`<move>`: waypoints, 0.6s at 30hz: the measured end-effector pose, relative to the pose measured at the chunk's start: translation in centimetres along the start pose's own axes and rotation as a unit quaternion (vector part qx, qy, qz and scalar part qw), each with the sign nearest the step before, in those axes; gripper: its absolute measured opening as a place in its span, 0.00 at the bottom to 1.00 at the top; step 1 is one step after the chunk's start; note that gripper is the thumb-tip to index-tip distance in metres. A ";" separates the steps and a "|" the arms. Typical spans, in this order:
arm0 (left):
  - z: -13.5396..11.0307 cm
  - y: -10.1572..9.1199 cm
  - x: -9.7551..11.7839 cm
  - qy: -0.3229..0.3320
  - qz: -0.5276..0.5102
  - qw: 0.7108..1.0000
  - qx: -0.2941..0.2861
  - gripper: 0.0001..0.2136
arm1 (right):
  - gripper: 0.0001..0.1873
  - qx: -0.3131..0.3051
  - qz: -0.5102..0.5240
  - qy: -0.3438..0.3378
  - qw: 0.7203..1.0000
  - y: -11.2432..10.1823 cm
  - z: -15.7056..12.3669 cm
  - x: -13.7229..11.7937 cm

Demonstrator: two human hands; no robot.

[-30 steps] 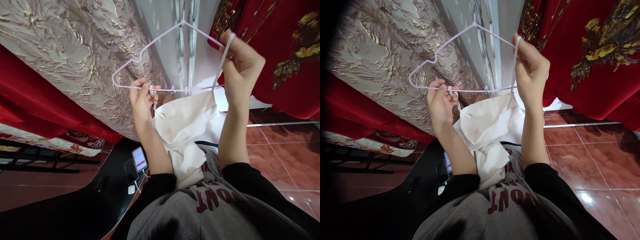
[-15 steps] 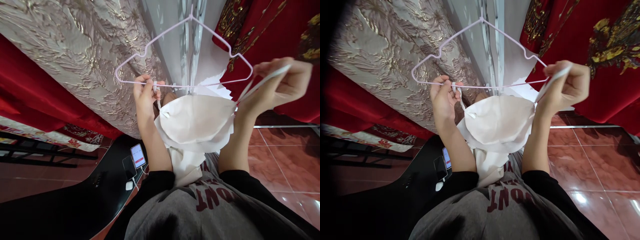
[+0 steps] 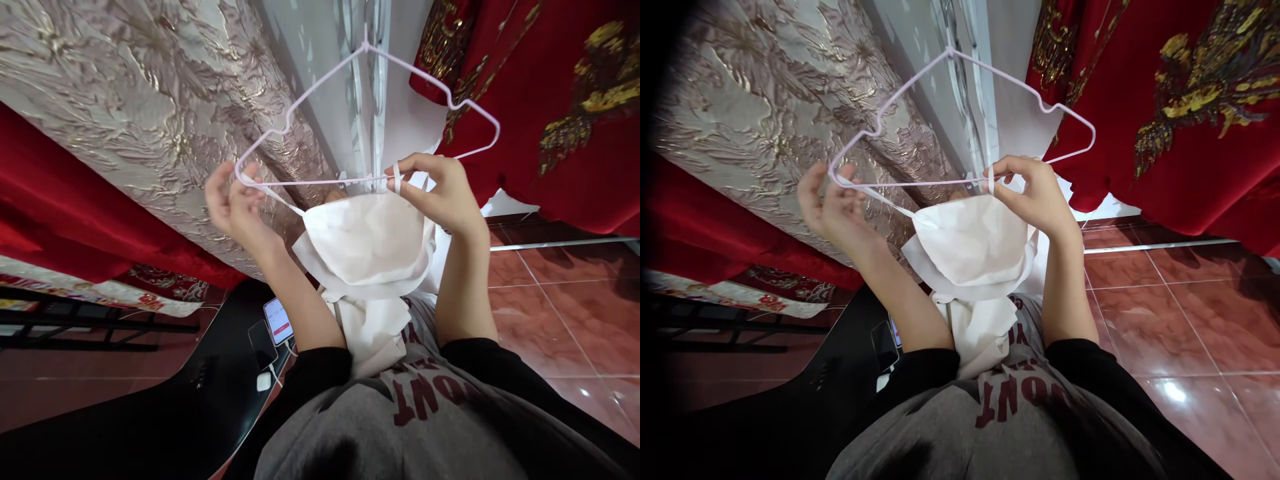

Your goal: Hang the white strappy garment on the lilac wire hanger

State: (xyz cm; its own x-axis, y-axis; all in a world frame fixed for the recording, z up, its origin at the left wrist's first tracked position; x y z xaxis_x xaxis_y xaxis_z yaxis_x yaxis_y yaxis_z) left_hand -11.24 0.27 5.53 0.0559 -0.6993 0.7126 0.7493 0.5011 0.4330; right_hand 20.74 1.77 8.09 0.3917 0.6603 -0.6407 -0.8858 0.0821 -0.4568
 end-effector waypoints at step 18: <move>3.6 7.8 4.1 0.067 0.137 0.945 -0.288 0.16 | 0.15 0.028 -0.041 -0.007 0.999 -0.1 -0.3 0.2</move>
State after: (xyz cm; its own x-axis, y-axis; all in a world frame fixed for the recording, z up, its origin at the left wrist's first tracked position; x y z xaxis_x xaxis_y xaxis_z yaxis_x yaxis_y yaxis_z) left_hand -7.52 3.16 13.85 0.3551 -0.6613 0.6608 0.9272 0.3396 -0.1584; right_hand 21.00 1.70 7.80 0.4597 0.6605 -0.5936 -0.8636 0.1768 -0.4721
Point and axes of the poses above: each hand's wrist, its own z-axis towards the middle knuckle, its own y-axis out of the palm, x = y × z, the point moved 8 cm from there along z, towards the middle knuckle, and after that the axes turned 1 degree about -x, right-handed, at the moved point
